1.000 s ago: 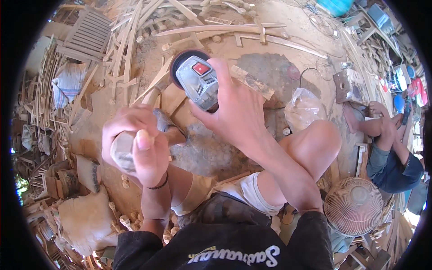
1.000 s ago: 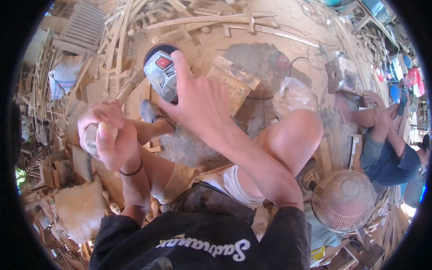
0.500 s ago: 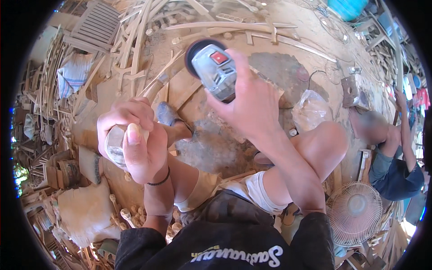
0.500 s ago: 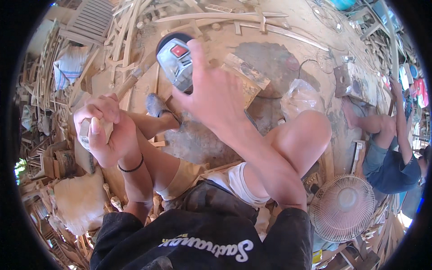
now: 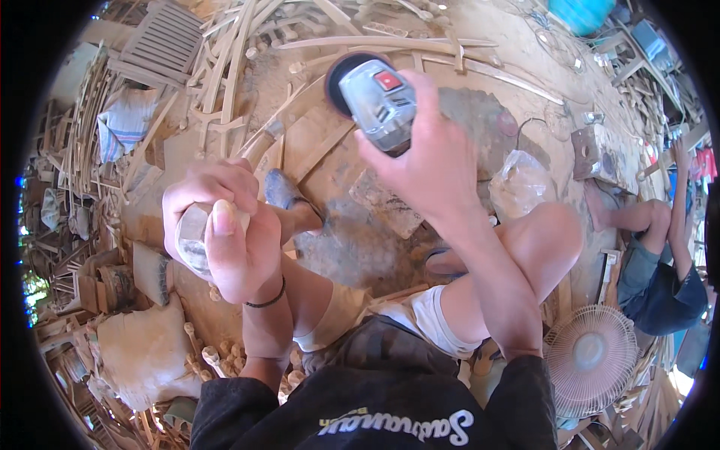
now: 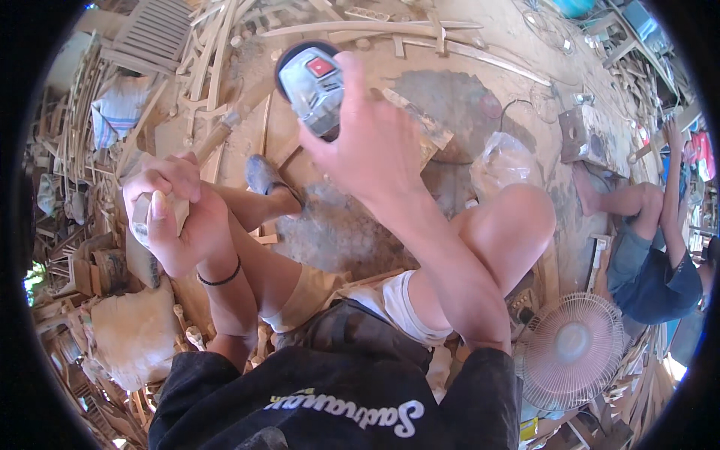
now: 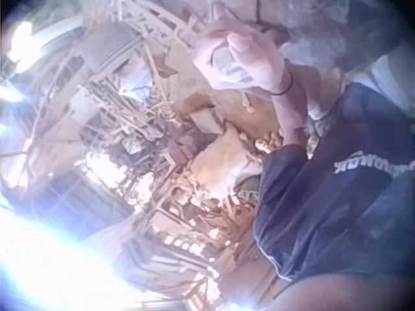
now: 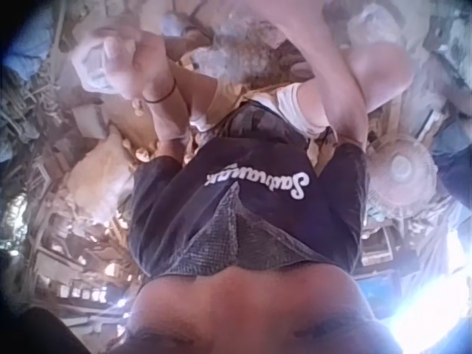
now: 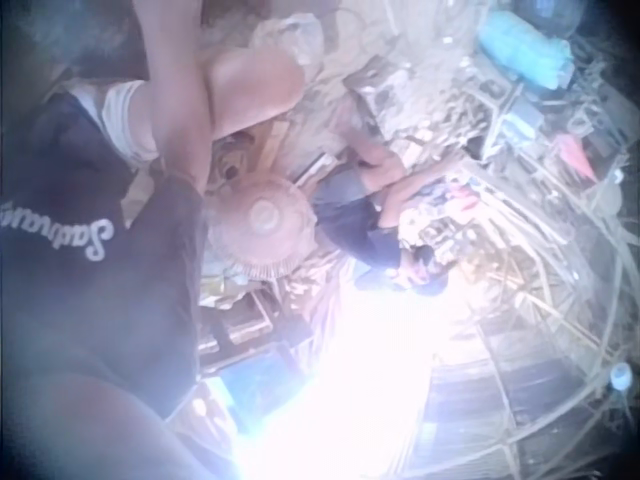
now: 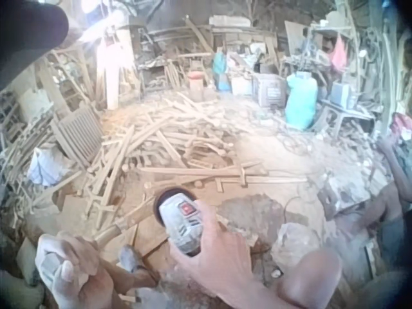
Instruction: The person sands the hilt and blade of a wooden sword using a power sander, then applies adhesive from a bottle to the crossguard area and wipes it with their fingers.
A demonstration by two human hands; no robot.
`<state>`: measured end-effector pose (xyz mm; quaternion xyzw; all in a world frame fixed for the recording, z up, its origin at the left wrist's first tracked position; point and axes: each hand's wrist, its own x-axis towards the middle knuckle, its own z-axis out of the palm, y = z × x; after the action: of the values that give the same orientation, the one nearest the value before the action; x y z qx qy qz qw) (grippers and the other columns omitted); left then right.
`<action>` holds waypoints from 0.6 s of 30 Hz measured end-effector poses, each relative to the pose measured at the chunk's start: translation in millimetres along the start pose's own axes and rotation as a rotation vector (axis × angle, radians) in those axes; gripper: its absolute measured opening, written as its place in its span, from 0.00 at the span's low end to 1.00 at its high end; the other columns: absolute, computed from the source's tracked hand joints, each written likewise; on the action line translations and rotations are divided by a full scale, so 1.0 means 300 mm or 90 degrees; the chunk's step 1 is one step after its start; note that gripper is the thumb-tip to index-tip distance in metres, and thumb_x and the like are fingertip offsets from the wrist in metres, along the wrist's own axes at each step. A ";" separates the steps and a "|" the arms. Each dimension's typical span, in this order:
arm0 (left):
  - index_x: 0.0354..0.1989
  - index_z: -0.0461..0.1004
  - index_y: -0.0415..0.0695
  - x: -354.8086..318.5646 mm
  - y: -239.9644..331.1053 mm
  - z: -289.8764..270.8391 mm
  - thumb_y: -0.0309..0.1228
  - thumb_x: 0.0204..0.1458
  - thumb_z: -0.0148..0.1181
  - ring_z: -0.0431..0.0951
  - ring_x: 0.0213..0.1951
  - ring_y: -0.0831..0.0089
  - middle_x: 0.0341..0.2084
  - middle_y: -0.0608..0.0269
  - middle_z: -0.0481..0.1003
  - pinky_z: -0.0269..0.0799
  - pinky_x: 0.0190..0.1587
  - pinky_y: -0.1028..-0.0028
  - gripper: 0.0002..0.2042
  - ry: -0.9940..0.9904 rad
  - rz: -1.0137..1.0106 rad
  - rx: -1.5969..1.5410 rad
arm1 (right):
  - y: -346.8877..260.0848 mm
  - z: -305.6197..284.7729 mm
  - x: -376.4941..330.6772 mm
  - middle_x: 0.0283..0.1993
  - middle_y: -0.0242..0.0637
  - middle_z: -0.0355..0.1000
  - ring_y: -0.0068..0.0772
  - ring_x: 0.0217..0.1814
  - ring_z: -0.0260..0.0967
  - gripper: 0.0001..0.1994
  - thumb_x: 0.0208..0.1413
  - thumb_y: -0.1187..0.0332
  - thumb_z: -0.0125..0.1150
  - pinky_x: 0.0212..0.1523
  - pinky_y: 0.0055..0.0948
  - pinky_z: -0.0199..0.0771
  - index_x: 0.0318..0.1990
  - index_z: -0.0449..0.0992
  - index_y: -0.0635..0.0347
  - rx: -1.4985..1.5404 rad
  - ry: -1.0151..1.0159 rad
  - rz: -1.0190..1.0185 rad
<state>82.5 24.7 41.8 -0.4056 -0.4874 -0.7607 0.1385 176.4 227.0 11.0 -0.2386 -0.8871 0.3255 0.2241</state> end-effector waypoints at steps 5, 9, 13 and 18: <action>0.43 0.74 0.35 -0.005 -0.006 -0.001 0.32 0.60 0.64 0.72 0.30 0.67 0.27 0.53 0.75 0.71 0.41 0.61 0.12 -0.015 0.000 -0.011 | -0.010 0.003 -0.006 0.45 0.51 0.87 0.60 0.44 0.88 0.41 0.56 0.50 0.81 0.45 0.53 0.88 0.71 0.64 0.53 0.104 0.010 -0.053; 0.44 0.74 0.35 -0.011 -0.013 0.016 0.32 0.60 0.64 0.72 0.30 0.67 0.27 0.53 0.76 0.71 0.41 0.61 0.12 -0.041 0.008 0.004 | -0.051 0.035 -0.021 0.43 0.51 0.87 0.60 0.42 0.88 0.41 0.57 0.47 0.80 0.44 0.52 0.88 0.71 0.64 0.52 0.119 -0.075 -0.059; 0.45 0.74 0.35 -0.019 -0.014 0.026 0.32 0.61 0.63 0.72 0.29 0.67 0.27 0.52 0.76 0.71 0.41 0.60 0.12 -0.014 -0.010 -0.011 | -0.069 0.050 -0.014 0.38 0.50 0.86 0.63 0.38 0.86 0.39 0.57 0.48 0.79 0.40 0.54 0.87 0.69 0.65 0.52 0.094 -0.100 -0.063; 0.45 0.73 0.34 -0.004 -0.015 0.018 0.31 0.62 0.61 0.70 0.29 0.67 0.27 0.50 0.75 0.68 0.37 0.62 0.12 -0.063 0.005 -0.009 | -0.054 0.023 0.003 0.37 0.51 0.86 0.62 0.39 0.87 0.38 0.57 0.50 0.79 0.40 0.53 0.86 0.68 0.65 0.53 -0.008 -0.034 -0.049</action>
<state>83.1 31.3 39.1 -0.4459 -0.4868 -0.7424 0.1146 167.6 213.3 17.7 -0.1970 -0.9032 0.3175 0.2111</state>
